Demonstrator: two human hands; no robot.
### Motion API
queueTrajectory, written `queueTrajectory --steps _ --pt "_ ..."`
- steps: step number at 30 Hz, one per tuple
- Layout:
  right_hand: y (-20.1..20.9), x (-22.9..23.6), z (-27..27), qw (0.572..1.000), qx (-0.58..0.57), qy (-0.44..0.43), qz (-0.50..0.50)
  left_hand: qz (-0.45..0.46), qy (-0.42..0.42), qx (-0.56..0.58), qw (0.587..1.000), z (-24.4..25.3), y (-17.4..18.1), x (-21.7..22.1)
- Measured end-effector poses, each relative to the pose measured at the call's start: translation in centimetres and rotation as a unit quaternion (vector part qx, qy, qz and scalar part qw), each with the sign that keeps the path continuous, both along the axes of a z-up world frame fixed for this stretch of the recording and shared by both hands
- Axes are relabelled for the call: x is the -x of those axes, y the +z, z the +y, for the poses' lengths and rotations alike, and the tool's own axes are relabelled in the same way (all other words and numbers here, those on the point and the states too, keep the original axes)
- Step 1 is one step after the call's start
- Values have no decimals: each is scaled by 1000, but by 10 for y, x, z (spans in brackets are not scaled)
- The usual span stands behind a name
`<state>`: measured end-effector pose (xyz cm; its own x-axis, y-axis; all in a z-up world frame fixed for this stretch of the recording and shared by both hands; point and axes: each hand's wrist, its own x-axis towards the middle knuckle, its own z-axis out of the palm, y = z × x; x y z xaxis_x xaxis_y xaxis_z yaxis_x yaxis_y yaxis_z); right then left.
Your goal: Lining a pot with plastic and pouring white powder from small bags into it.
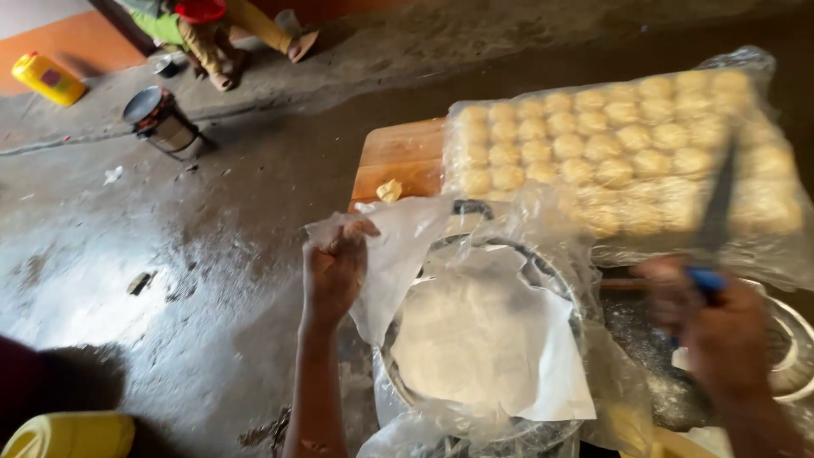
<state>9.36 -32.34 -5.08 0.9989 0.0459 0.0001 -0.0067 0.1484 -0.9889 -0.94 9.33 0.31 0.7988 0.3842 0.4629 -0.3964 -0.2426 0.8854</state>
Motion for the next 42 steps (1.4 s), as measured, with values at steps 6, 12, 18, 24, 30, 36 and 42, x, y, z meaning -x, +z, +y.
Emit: queueTrajectory --steps 6,12,18,24,30,36,42 --pt "63 17 81 979 60 153 -117 42 -112 63 991 -34 -21 -23" --pt "50 2 113 952 78 236 -181 80 -184 126 972 -28 -33 -31" --pt "34 -7 113 942 -86 320 -48 101 -226 205 947 -22 -35 -28" --pt "13 -2 121 958 -142 245 -50 235 -36 -89 967 -45 16 -36" --pt "19 7 125 981 -145 129 9 48 115 -172 977 -106 28 -17" --pt "7 6 123 979 -143 141 -17 27 -65 -123 990 -133 32 -16" --pt "26 11 106 980 -126 152 -37 31 -125 -94 987 -129 23 -23"
